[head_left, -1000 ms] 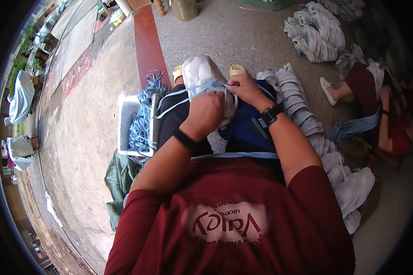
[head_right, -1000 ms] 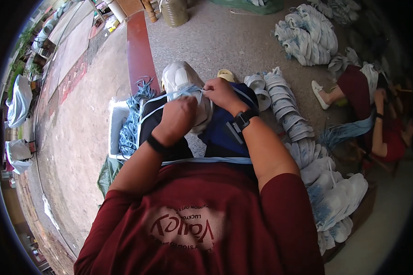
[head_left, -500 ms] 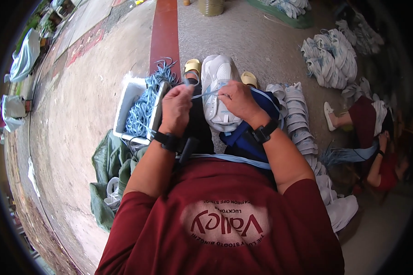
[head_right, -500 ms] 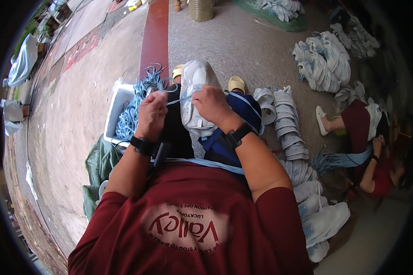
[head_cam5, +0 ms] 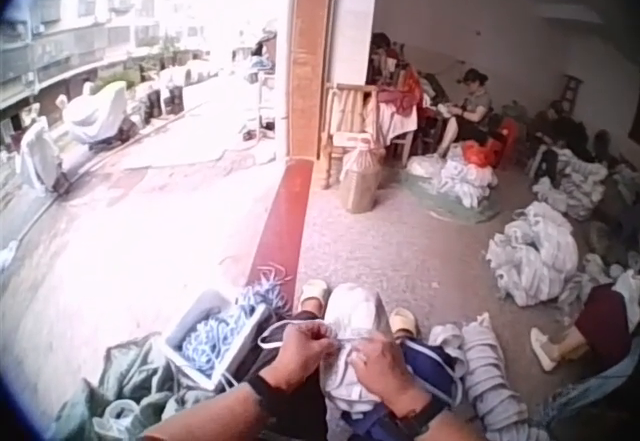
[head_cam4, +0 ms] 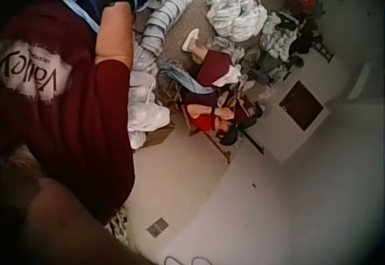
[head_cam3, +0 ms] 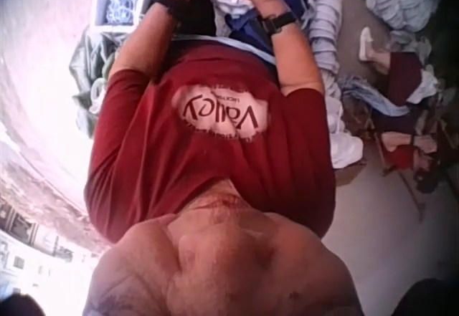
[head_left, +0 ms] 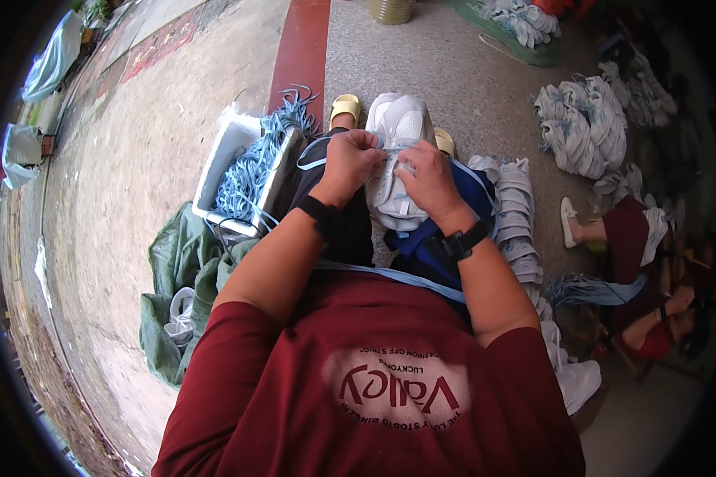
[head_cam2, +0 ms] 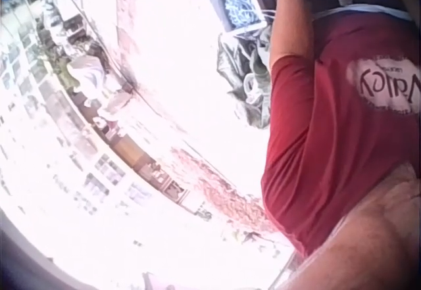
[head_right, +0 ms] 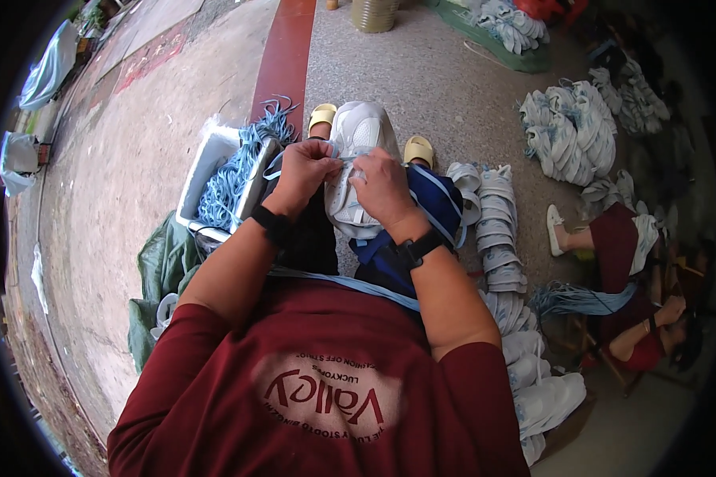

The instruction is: Lacing a white sneaker while sitting on the floor.

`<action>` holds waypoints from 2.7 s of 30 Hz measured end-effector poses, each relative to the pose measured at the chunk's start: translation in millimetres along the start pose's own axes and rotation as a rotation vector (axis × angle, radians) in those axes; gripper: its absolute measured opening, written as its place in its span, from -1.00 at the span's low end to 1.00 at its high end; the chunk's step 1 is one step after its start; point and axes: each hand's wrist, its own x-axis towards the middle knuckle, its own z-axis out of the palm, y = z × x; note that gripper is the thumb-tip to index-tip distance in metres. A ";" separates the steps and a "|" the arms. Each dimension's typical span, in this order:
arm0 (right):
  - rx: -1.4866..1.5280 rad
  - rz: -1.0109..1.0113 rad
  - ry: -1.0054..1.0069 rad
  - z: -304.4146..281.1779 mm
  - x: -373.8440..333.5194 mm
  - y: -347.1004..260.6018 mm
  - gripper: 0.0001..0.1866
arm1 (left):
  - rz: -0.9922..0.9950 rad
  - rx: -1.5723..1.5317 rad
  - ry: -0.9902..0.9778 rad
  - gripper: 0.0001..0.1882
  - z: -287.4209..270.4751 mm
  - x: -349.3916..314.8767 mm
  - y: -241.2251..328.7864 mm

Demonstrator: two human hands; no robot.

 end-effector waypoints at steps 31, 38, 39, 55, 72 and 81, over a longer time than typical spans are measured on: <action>-0.080 0.024 0.173 22.3 -5.4 15.6 -0.91 | 0.582 1.227 -0.110 -0.82 31.3 -28.3 14.6; -0.096 -0.069 0.144 25.9 -0.1 9.3 -0.86 | 0.449 1.172 0.063 -0.80 8.1 -8.7 -3.9; -0.125 -0.078 0.144 24.6 -0.5 5.0 -0.86 | 0.411 1.149 0.010 -0.82 4.2 -8.4 2.3; 0.089 0.151 0.307 -77.7 -26.6 46.5 -0.93 | 0.332 0.683 -0.010 -0.83 -1.6 -22.9 12.9; 1.301 0.288 0.083 -57.7 -59.4 11.8 -0.84 | 0.381 1.211 -0.230 -0.81 55.7 -21.5 54.2; 1.272 0.339 0.519 -103.9 -100.0 91.2 -0.77 | 0.763 1.377 -0.109 -0.93 -3.4 -32.3 47.1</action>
